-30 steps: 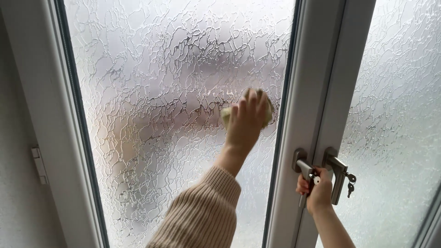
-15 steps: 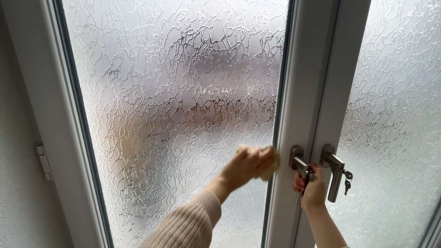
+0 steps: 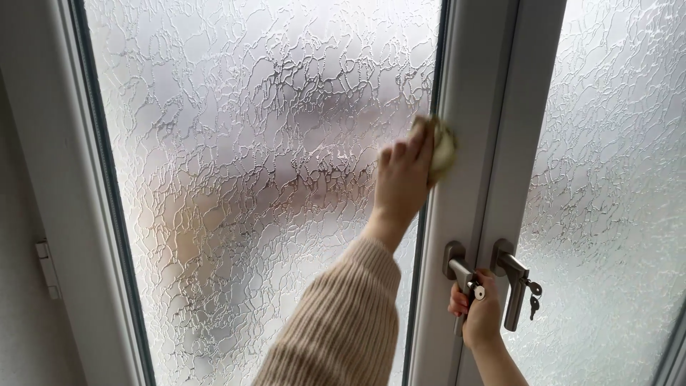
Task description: The person wipes a frosted glass window and its white frame with a cloth. They move the cloth across the glass surface and along the frame edges, including the area around the handle, repeatedly rubbing the same sections throughout the clip.
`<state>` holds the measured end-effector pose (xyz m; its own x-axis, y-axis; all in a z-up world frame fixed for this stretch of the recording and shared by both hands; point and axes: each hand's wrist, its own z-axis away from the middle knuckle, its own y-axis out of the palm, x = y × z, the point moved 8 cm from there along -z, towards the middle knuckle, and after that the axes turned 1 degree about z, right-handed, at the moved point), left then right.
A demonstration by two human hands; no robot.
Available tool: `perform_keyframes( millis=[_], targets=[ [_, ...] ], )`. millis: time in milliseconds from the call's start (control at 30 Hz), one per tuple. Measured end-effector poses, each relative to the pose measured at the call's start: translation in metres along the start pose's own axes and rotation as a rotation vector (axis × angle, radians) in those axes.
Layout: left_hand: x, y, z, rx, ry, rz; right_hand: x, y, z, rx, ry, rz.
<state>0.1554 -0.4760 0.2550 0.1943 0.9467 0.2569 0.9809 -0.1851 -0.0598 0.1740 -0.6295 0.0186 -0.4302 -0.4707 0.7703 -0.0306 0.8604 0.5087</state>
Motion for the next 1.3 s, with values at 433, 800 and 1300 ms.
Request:
perform_keyframes(
  millis=[433,800,1300],
  targets=[
    [-0.056,-0.030,0.312,0.194,0.866,0.056,0.002,0.002,0.001,0.002,-0.010,0.007],
    [0.023,-0.059,-0.003,-0.129,0.511,-0.497,0.005,0.004,0.005,-0.010,-0.021,0.033],
    [-0.011,-0.012,0.163,0.156,0.395,-0.199,0.010,0.002,0.007,-0.106,-0.105,0.098]
  ],
)
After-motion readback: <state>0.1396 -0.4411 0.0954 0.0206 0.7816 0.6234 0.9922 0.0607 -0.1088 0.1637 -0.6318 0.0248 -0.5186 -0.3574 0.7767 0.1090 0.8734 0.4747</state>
